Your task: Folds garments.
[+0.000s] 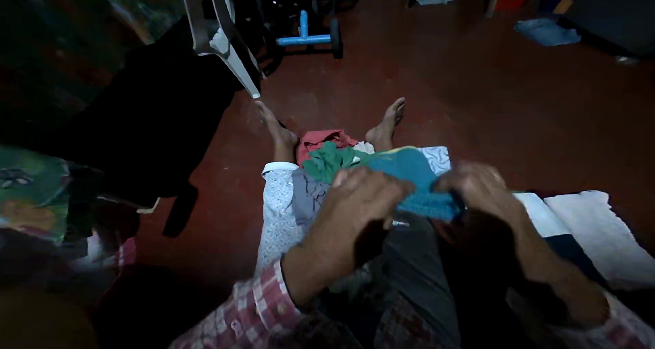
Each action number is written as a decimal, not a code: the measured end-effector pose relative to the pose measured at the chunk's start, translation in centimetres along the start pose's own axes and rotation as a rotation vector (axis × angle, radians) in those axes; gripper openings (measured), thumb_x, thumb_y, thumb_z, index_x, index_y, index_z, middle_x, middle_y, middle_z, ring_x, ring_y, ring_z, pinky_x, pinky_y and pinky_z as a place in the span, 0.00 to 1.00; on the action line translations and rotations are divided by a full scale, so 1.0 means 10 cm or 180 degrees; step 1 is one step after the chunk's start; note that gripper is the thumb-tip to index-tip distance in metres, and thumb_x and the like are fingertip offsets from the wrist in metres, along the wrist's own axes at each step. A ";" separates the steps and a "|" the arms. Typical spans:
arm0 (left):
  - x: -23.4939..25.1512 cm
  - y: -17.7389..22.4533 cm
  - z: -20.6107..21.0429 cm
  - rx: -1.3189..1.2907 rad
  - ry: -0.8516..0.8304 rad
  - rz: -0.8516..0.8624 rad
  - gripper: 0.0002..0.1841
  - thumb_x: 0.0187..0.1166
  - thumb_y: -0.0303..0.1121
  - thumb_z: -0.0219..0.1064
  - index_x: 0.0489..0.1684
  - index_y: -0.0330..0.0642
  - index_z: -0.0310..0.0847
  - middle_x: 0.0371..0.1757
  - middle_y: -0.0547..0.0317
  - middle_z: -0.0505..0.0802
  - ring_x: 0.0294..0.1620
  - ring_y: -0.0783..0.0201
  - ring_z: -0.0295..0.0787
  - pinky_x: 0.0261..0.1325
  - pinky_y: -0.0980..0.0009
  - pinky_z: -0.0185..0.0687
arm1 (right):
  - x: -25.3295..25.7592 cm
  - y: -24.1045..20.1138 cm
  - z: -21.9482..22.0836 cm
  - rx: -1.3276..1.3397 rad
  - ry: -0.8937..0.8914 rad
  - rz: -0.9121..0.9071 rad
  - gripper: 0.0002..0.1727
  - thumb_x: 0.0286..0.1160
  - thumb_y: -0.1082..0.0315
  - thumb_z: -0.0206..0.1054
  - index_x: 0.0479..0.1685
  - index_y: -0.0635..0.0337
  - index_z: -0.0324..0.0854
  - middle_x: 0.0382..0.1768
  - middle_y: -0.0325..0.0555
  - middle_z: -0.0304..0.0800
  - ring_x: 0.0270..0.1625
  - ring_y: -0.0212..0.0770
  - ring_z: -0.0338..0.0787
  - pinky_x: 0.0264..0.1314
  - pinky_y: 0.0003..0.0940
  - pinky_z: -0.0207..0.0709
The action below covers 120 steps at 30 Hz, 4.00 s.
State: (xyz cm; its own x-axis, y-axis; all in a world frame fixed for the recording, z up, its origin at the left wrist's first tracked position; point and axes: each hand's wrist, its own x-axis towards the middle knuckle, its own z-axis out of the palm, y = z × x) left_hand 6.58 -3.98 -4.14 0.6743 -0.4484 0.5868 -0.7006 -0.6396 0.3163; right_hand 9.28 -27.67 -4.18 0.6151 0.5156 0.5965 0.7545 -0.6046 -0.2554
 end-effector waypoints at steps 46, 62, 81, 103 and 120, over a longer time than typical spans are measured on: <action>-0.44 -0.60 1.57 -0.3560 -0.0986 -0.5192 0.18 0.90 0.50 0.55 0.38 0.45 0.74 0.20 0.68 0.73 0.14 0.73 0.65 0.19 0.77 0.64 | -1.84 -0.46 0.92 0.0686 -0.1201 0.0510 0.17 0.78 0.54 0.70 0.58 0.54 0.90 0.68 0.59 0.87 0.77 0.65 0.80 0.79 0.66 0.69; -0.54 -0.65 1.55 -0.3389 0.0237 -0.4555 0.26 0.79 0.20 0.66 0.77 0.33 0.64 0.43 0.51 0.86 0.23 0.69 0.80 0.28 0.74 0.79 | -1.85 -0.35 0.90 0.0893 -0.0880 0.0205 0.09 0.78 0.63 0.68 0.47 0.53 0.92 0.55 0.55 0.93 0.62 0.57 0.91 0.68 0.58 0.81; -0.68 -0.61 1.67 -0.2434 -0.0169 -0.4288 0.27 0.80 0.21 0.65 0.79 0.31 0.63 0.45 0.45 0.86 0.41 0.59 0.86 0.48 0.62 0.84 | -1.50 0.23 1.37 0.0261 -0.1145 0.0359 0.19 0.79 0.57 0.66 0.64 0.52 0.89 0.78 0.54 0.79 0.85 0.65 0.70 0.84 0.73 0.58; -0.74 -0.56 1.60 -0.3992 -0.0723 -0.5133 0.30 0.87 0.50 0.62 0.80 0.38 0.66 0.67 0.45 0.86 0.64 0.55 0.86 0.65 0.57 0.84 | -1.35 0.48 0.95 0.2943 -0.0156 0.4447 0.14 0.82 0.59 0.67 0.49 0.63 0.85 0.36 0.46 0.92 0.37 0.37 0.92 0.41 0.37 0.89; 0.06 -0.25 0.79 -0.4420 0.0365 -0.3151 0.04 0.82 0.22 0.63 0.47 0.39 0.76 0.34 0.58 0.90 0.34 0.69 0.88 0.42 0.71 0.86 | -0.57 0.33 0.22 0.3807 0.1584 0.2869 0.24 0.73 0.82 0.59 0.70 0.60 0.67 0.45 0.40 0.93 0.45 0.34 0.95 0.48 0.32 0.92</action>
State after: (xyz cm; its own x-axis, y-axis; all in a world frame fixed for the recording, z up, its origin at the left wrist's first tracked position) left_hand 10.61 -7.61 -10.46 0.9683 -0.1613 -0.1909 0.2399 0.3856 0.8909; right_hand 8.74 -31.24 -10.06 0.9915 -0.1229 0.0416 0.0818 0.3436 -0.9355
